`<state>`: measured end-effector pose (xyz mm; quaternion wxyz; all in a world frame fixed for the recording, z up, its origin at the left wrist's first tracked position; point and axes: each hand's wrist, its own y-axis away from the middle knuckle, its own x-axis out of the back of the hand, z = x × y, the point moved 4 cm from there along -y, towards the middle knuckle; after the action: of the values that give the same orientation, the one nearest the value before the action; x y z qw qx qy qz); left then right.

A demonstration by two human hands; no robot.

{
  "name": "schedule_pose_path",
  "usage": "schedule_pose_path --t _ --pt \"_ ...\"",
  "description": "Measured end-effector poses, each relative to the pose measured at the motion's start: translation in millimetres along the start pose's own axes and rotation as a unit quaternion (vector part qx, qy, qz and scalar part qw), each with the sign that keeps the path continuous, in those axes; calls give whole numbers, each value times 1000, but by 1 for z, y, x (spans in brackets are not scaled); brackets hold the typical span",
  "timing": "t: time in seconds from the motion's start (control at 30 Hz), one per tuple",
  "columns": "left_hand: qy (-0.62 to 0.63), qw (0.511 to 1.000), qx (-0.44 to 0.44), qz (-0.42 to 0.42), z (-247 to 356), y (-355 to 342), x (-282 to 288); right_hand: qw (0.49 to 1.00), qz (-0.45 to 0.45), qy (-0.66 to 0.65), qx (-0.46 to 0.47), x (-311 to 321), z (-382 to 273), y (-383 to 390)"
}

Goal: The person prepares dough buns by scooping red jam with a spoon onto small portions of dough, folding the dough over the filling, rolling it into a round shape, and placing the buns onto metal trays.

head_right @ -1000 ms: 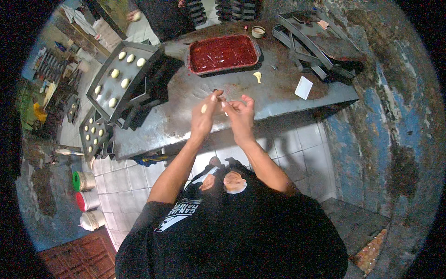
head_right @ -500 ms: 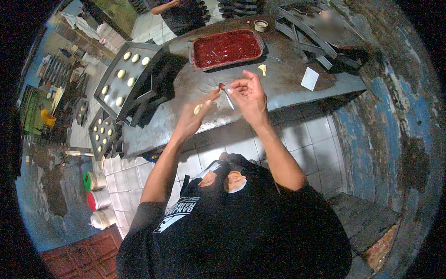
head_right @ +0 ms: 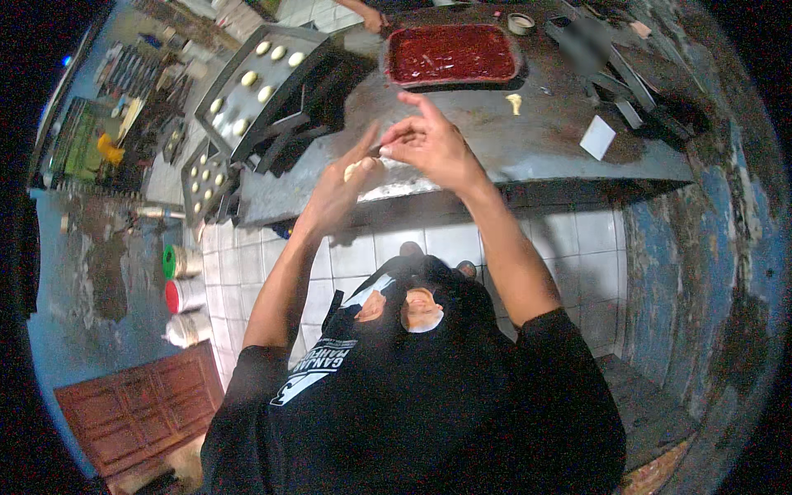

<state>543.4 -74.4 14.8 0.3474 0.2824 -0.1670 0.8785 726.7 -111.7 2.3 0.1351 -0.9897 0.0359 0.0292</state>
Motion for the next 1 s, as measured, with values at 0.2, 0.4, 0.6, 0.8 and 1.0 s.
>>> schedule_pose_path --t 0.2,0.4,0.6,0.8,1.0 --pt "88 995 41 -32 -53 20 37 950 -255 172 54 -89 -29 -47" --pt "356 912 165 122 -111 22 94 949 4 202 243 -160 35 -87" --pt "369 887 -4 279 -177 8 188 989 -57 -122 -60 -273 85 -170" --pt "590 735 86 323 -280 10 290 875 -257 -164 -376 -376 121 -296" --pt "365 773 99 510 -351 63 367 924 -200 323 -36 -439 218 -468"
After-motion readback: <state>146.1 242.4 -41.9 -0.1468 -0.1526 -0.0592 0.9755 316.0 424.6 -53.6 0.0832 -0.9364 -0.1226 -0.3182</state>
